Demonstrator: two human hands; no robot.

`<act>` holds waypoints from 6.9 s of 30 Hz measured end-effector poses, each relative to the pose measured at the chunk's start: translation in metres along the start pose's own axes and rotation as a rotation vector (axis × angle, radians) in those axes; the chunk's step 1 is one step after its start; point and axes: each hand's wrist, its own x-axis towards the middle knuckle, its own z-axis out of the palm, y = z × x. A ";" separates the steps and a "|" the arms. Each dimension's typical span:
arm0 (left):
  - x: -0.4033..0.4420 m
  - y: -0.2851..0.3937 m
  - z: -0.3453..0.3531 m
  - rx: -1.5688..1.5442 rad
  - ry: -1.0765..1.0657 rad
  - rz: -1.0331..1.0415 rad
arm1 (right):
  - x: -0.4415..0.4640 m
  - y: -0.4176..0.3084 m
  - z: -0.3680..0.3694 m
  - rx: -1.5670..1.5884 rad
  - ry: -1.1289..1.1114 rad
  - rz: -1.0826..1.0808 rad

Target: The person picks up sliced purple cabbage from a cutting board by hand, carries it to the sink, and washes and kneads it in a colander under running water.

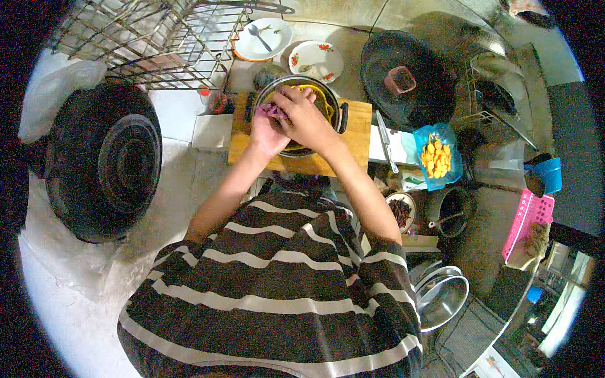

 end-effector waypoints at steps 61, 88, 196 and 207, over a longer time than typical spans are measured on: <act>-0.003 0.015 -0.009 0.101 0.159 -0.080 | 0.021 0.003 -0.018 -0.142 0.168 0.064; -0.005 0.022 -0.008 -0.195 -0.026 -0.082 | 0.018 0.023 -0.018 0.453 0.405 0.372; -0.005 0.017 0.028 0.316 0.284 0.061 | -0.017 -0.041 0.004 -0.085 0.488 0.225; 0.020 0.033 -0.004 0.814 0.248 0.006 | -0.026 0.000 0.003 0.189 0.646 0.316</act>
